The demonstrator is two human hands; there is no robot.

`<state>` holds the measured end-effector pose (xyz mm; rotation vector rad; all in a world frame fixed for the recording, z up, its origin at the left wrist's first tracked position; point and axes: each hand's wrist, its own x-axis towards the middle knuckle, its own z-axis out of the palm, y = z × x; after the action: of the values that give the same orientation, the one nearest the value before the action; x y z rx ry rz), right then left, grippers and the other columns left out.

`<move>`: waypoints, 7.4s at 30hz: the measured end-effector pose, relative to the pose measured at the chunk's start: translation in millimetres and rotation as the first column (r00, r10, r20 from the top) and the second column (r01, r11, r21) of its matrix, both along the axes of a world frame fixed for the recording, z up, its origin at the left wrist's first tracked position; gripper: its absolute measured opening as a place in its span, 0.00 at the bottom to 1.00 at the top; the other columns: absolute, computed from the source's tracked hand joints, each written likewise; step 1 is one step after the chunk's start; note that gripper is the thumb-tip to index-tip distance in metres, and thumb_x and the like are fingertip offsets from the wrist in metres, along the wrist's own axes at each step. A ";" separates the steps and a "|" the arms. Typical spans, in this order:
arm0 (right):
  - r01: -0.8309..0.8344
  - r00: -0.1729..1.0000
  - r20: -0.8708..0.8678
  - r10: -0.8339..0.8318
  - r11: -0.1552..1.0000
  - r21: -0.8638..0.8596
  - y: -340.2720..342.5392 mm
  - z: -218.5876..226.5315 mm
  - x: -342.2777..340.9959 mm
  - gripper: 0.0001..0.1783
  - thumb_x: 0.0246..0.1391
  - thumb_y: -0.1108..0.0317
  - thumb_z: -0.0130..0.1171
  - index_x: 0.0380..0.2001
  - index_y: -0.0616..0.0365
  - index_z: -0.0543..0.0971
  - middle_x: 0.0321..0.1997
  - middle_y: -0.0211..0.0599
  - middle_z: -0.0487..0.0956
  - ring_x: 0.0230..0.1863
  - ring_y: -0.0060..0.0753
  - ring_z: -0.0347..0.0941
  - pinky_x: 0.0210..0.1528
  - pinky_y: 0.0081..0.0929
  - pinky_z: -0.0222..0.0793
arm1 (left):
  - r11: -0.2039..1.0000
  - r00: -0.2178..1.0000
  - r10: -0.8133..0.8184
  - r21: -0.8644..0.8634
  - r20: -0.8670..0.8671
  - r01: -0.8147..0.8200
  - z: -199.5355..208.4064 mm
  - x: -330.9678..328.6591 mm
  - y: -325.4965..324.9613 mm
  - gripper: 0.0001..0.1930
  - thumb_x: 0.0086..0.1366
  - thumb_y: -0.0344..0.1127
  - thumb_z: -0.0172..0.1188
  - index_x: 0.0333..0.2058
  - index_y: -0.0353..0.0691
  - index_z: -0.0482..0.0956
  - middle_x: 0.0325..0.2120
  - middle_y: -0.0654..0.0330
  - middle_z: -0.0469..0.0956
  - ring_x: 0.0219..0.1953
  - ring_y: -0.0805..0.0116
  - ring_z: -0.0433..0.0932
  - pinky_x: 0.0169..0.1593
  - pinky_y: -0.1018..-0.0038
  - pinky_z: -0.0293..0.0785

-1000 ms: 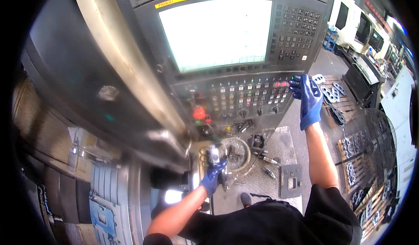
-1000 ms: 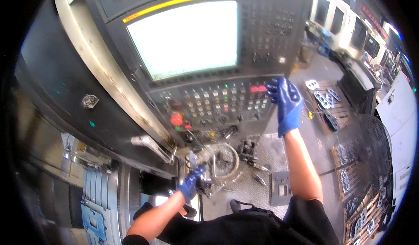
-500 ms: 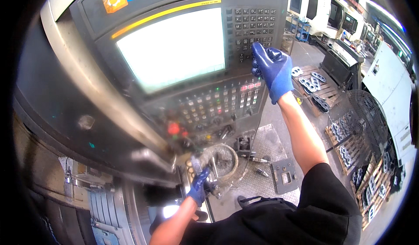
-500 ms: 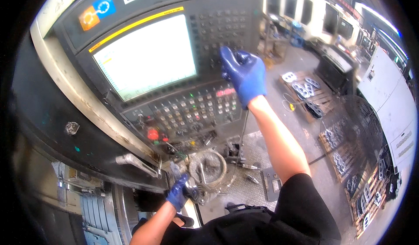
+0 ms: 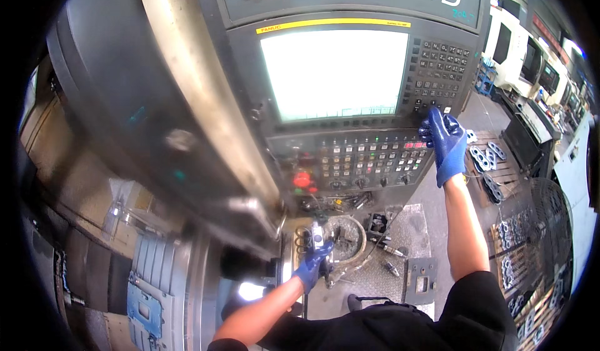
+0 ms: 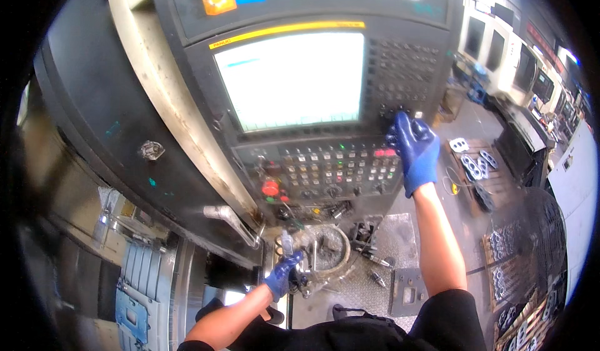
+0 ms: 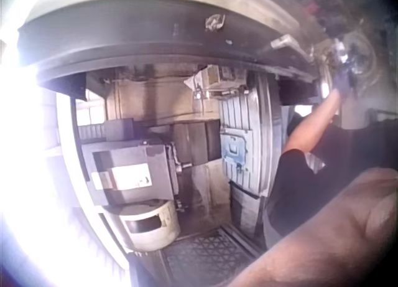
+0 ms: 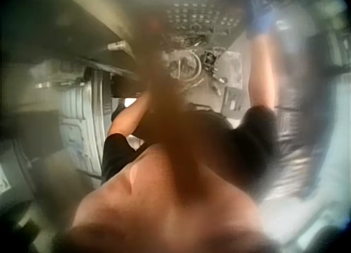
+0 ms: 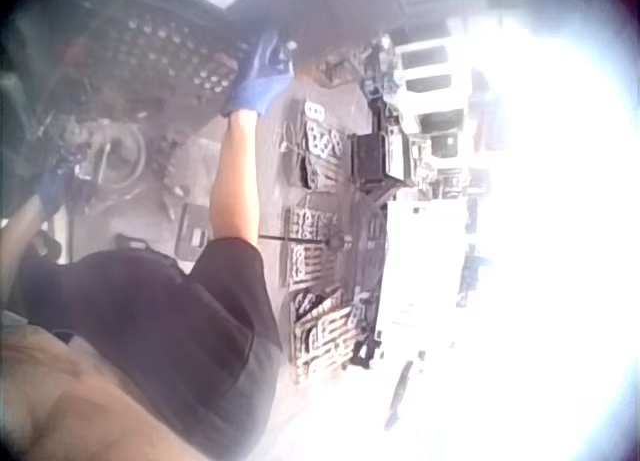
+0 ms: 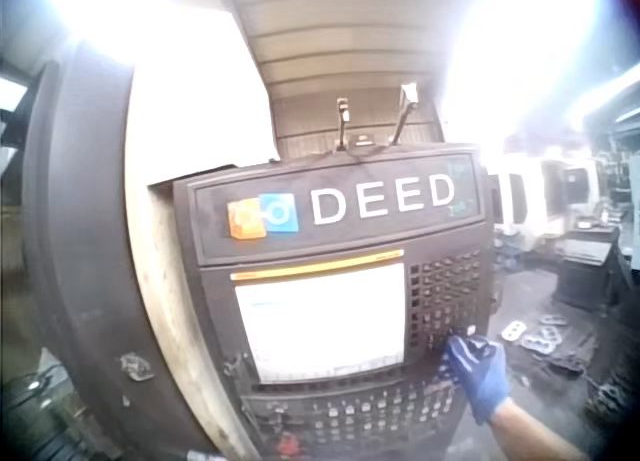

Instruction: The person operates a CNC machine, interacting with the control panel and manipulating tools inside the machine enclosure. They use a digital caliper to measure a metal workpiece and adjust the machine settings via the keypad.

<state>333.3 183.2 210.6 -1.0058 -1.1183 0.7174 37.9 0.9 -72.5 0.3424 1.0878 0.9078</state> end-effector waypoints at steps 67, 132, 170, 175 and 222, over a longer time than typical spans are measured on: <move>-0.016 0.996 -0.085 0.010 0.997 -0.073 8.5 9.0 8.2 0.16 0.58 0.60 0.68 0.37 0.65 0.83 0.30 0.33 0.83 0.27 0.21 0.78 0.29 0.20 0.74 | 0.997 0.999 -0.032 0.071 -0.017 0.033 10.8 10.3 -6.3 0.31 0.65 0.49 0.65 0.64 0.49 0.67 0.49 0.61 0.76 0.37 0.64 0.81 0.36 0.64 0.80; -0.013 0.997 -0.073 0.009 0.999 -0.048 11.6 5.3 8.1 0.15 0.59 0.60 0.68 0.37 0.64 0.84 0.28 0.31 0.82 0.24 0.20 0.77 0.26 0.19 0.72 | 1.000 1.000 -0.005 0.029 0.016 0.004 1.0 12.9 0.6 0.22 0.67 0.47 0.64 0.57 0.51 0.73 0.43 0.60 0.78 0.37 0.61 0.83 0.36 0.64 0.81; -0.003 0.998 -0.063 0.001 0.999 -0.039 9.7 5.5 5.1 0.14 0.59 0.61 0.67 0.34 0.63 0.84 0.28 0.30 0.82 0.25 0.18 0.75 0.29 0.19 0.72 | 0.999 1.000 -0.001 0.054 0.019 0.000 10.2 10.1 -2.8 0.27 0.67 0.45 0.63 0.61 0.45 0.71 0.52 0.64 0.74 0.47 0.67 0.78 0.44 0.66 0.80; -0.007 0.995 -0.097 0.004 0.999 -0.034 13.6 3.8 7.0 0.14 0.59 0.61 0.68 0.34 0.63 0.84 0.27 0.30 0.82 0.24 0.18 0.75 0.27 0.18 0.72 | 0.998 1.000 -0.015 0.062 0.021 0.014 5.7 9.2 -1.7 0.27 0.66 0.47 0.63 0.62 0.49 0.70 0.51 0.64 0.74 0.44 0.65 0.79 0.43 0.66 0.80; 0.023 0.996 -0.087 -0.024 1.000 -0.002 3.2 20.6 17.1 0.17 0.60 0.59 0.67 0.29 0.66 0.82 0.24 0.35 0.82 0.21 0.22 0.76 0.24 0.20 0.70 | 0.999 0.996 0.038 0.016 0.085 -0.039 24.6 14.5 -1.4 0.28 0.65 0.47 0.66 0.61 0.51 0.68 0.42 0.62 0.75 0.32 0.66 0.79 0.31 0.70 0.78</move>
<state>350.4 186.4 231.2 -0.9780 -1.0289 0.7364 52.4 -0.5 -47.9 0.2954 1.0118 0.9579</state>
